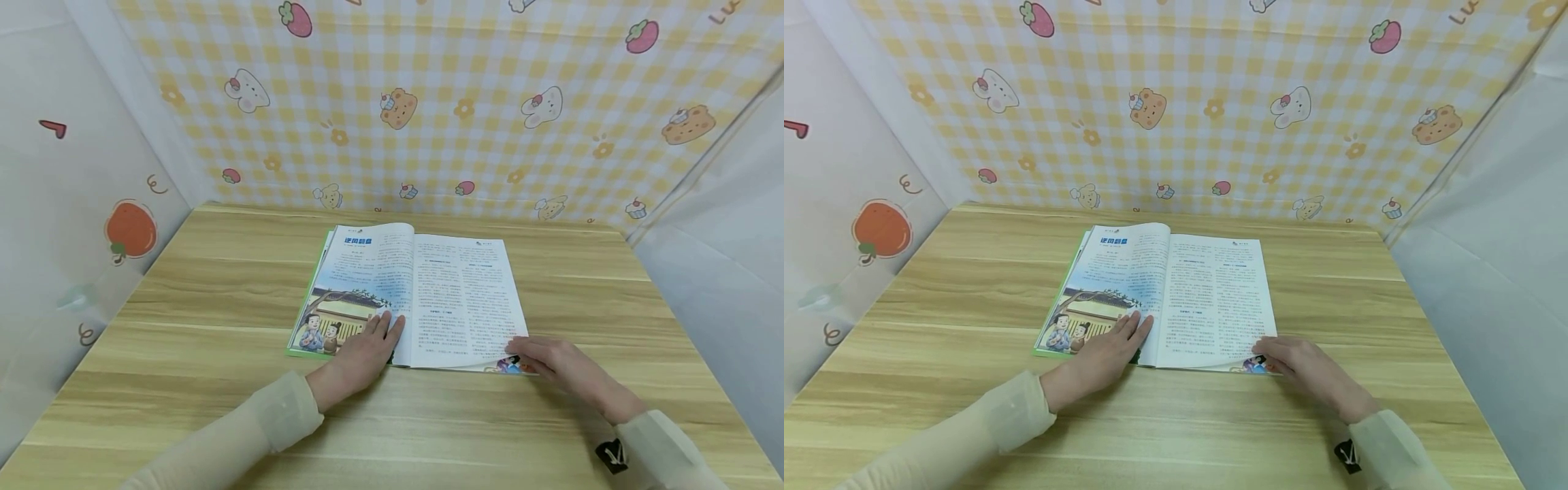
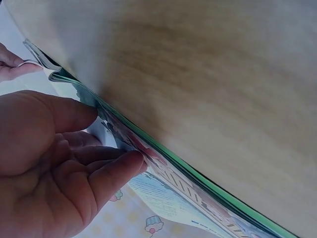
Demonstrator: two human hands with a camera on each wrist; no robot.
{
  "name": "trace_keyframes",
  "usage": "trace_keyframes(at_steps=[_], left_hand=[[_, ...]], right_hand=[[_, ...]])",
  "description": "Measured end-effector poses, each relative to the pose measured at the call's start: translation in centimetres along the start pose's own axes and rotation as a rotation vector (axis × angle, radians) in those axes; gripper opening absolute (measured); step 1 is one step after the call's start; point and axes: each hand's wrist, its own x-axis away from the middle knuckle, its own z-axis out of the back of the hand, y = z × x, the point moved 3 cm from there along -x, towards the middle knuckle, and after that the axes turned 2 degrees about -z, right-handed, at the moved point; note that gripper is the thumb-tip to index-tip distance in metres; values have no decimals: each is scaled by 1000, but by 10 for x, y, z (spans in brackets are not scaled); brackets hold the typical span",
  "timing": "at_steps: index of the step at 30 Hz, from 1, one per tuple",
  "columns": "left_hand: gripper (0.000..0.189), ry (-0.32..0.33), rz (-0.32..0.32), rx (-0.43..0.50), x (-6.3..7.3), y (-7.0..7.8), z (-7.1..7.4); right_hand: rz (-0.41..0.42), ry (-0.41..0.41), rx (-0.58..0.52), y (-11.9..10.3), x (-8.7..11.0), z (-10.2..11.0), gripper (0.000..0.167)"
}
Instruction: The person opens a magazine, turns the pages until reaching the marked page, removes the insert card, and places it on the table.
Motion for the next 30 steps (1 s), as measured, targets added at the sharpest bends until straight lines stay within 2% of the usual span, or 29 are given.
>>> trace_keyframes(at_steps=[5, 20, 21, 24, 25, 28, 30], left_hand=[[51, 25, -6, -15, 1, 1, -1], [50, 9, -4, -6, -2, 0, 0], [50, 7, -7, -2, -2, -1, 2], [51, -9, -6, 14, -3, -3, 5], [51, -13, -5, 22, -3, -3, 6], [51, -22, 7, 42, -3, -4, 8], [50, -10, 3, 40, -3, -4, 10]], right_hand=[[24, 43, 20, -1, 2, 1, 38], [90, 152, 83, -6, 3, 6, 44], [98, 162, 87, -7, 3, 7, 43], [130, 209, 105, -9, 3, 8, 22], [140, 227, 111, -9, 3, 8, 26], [173, 288, 139, -11, 3, 9, 55], [189, 326, 162, -11, 2, 10, 54]])
